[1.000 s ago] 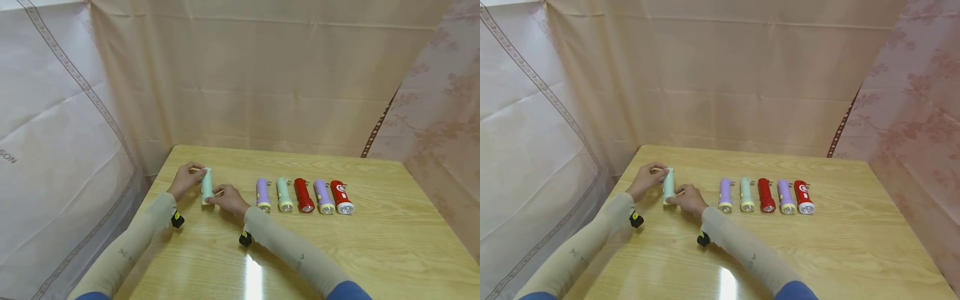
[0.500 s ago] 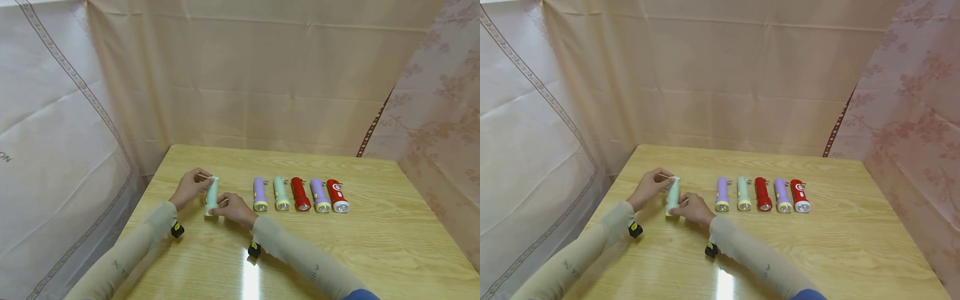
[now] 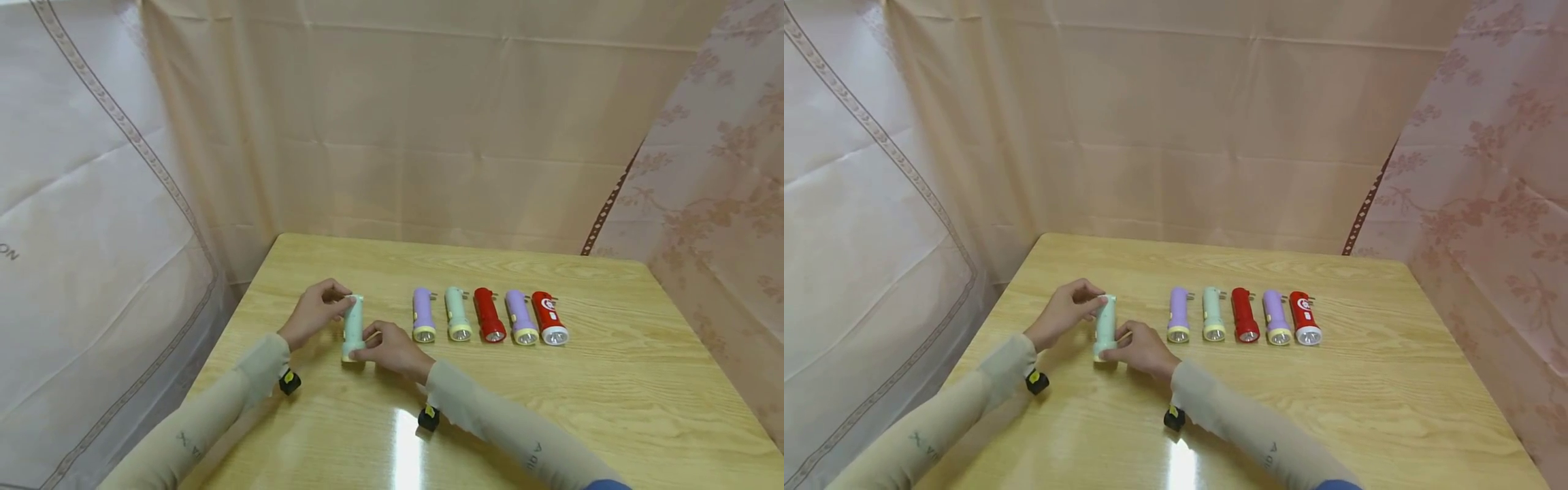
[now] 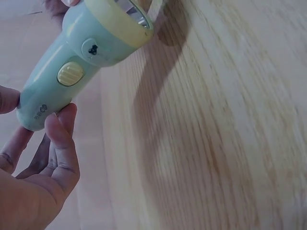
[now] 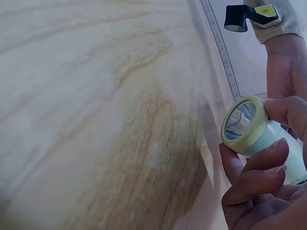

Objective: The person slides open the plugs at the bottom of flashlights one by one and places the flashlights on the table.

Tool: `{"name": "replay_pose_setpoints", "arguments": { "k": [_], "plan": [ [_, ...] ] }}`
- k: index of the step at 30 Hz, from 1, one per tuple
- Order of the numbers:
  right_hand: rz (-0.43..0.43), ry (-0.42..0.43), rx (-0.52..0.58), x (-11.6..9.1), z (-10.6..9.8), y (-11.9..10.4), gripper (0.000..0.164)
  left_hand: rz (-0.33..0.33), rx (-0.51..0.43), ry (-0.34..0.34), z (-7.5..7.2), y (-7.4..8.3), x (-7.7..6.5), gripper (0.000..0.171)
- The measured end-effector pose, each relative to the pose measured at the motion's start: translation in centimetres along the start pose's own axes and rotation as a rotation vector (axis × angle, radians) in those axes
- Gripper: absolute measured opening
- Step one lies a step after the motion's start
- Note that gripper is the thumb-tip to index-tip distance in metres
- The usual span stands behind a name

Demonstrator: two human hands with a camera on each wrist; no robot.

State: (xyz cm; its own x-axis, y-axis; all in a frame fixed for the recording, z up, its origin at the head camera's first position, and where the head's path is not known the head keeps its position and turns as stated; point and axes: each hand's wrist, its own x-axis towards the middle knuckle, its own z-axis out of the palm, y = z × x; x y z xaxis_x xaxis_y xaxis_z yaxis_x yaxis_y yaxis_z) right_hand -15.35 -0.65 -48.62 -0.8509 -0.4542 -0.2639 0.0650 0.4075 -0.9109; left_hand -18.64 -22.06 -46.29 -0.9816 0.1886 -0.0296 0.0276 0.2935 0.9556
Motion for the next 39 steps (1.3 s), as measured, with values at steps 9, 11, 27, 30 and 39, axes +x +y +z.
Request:
{"name": "replay_pose_setpoints", "arguments": {
  "k": [9,11,27,30,39],
  "plan": [
    [-0.001,-0.002,-0.011,-1.4,-0.6,0.4,0.047,0.031,0.018,-0.024,1.1,0.5,-0.5,0.025],
    [-0.005,-0.001,-0.014,-1.6,-0.7,0.5,0.047,0.042,0.012,-0.02,1.4,0.5,-0.7,0.024],
    [-0.04,-0.005,0.003,-1.8,-0.4,1.6,0.046,0.055,0.023,-0.022,1.9,0.5,-1.5,0.024],
    [-0.042,-0.01,-0.005,-1.7,-0.3,1.7,0.046,0.054,0.03,-0.026,1.9,0.4,-1.7,0.023],
    [-0.072,-0.017,-0.052,-1.5,-0.6,1.6,0.047,0.113,0.033,-0.031,1.8,0.3,-1.8,0.02]
  ]
}}
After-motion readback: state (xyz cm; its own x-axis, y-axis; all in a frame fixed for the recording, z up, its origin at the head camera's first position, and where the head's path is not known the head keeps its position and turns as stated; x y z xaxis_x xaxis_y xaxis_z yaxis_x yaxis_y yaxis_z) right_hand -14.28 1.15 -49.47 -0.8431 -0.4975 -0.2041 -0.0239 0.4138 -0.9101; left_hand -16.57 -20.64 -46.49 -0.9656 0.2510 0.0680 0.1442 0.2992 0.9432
